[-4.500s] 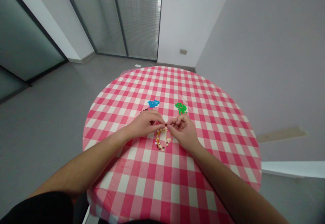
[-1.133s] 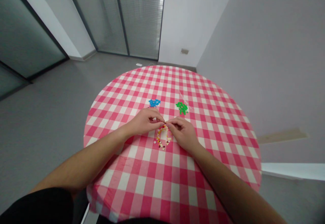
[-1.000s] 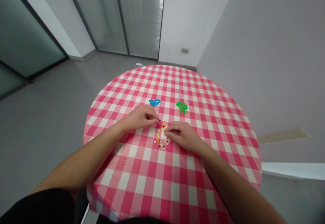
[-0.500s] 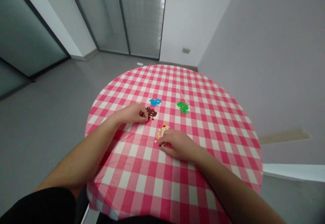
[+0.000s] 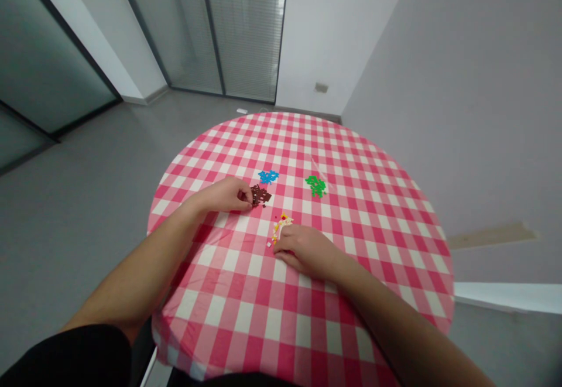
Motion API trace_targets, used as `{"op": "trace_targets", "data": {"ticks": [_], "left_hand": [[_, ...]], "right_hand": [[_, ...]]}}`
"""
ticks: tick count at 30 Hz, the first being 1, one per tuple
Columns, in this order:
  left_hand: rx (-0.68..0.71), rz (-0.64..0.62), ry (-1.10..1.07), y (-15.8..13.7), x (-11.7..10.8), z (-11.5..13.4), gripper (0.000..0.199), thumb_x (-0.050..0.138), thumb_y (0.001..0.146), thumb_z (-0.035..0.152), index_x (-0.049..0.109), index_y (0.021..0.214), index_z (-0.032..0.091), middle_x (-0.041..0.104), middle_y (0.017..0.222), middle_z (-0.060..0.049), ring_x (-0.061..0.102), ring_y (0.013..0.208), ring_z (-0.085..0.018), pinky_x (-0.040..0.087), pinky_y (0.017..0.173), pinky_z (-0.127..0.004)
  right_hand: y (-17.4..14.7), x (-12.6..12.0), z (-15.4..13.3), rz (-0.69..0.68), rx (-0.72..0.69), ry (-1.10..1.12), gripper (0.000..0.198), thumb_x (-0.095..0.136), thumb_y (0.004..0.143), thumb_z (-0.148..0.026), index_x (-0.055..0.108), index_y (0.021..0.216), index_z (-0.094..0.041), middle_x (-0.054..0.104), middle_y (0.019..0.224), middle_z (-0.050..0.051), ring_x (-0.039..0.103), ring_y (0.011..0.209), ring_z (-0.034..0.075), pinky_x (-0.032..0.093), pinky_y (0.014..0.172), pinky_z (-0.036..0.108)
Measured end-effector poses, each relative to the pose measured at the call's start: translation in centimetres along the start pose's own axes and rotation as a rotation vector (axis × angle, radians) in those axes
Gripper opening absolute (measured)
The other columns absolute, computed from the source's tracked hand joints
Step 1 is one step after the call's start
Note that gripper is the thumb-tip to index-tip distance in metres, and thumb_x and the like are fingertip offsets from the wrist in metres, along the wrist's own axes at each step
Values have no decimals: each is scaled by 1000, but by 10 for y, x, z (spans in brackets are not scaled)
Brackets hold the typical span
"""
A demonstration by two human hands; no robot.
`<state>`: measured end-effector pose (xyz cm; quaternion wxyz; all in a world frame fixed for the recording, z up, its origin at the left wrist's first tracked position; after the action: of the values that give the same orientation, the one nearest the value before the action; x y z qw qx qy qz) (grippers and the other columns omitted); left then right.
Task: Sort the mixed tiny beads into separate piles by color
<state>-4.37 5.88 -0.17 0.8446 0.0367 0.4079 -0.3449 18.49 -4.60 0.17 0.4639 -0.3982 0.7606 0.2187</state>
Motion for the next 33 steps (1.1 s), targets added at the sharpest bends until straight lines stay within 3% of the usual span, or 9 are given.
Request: {"op": "trace_targets", "data": {"ticks": [7,14,20,26,33], "left_hand": [[-23,6,7,-1,-1,-5,13,61,73,25,72,77,18,70,74,-1,62,67,-15,41,59,-23],[-22,-5,11,0,0,2,12,61,72,26,70,73,17,69,71,-1,60,65,-15,40,58,-24],[-6,12,4,-3,-2,2,13,62,72,25,71,77,18,70,77,-2,62,70,-15,41,61,-24],[-28,-30,0,-7,-2,-2,13,64,72,26,73,78,18,73,81,-2,65,72,-16,44,63,-24],[-54,-60,6,-4,-1,-2,11,62,72,24,71,74,18,72,73,-1,64,69,-16,42,61,-24]], "right_hand": [[1,0,1,14,12,30,17,55,95,-16,70,87,-17,67,90,6,58,85,18,43,73,30],[0,-6,4,182,43,192,16,50,95,-14,65,92,-17,69,95,7,60,90,19,47,81,32],[-3,-8,13,346,131,249,16,48,96,-19,64,93,-18,70,91,7,63,84,18,47,75,29],[-3,-8,19,401,209,267,14,51,94,-21,65,91,-20,71,90,6,64,80,18,48,73,30],[0,1,29,529,319,365,9,58,86,-19,57,94,-21,69,84,4,64,73,16,48,65,28]]}}
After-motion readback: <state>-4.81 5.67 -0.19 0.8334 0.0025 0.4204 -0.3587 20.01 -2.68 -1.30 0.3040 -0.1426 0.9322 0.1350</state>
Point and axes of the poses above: each hand's wrist, its own y-axis towards the middle knuckle, its own x-axis out of the palm, z = x × y, the point moved 2 cm from there along y, towards the middle knuckle
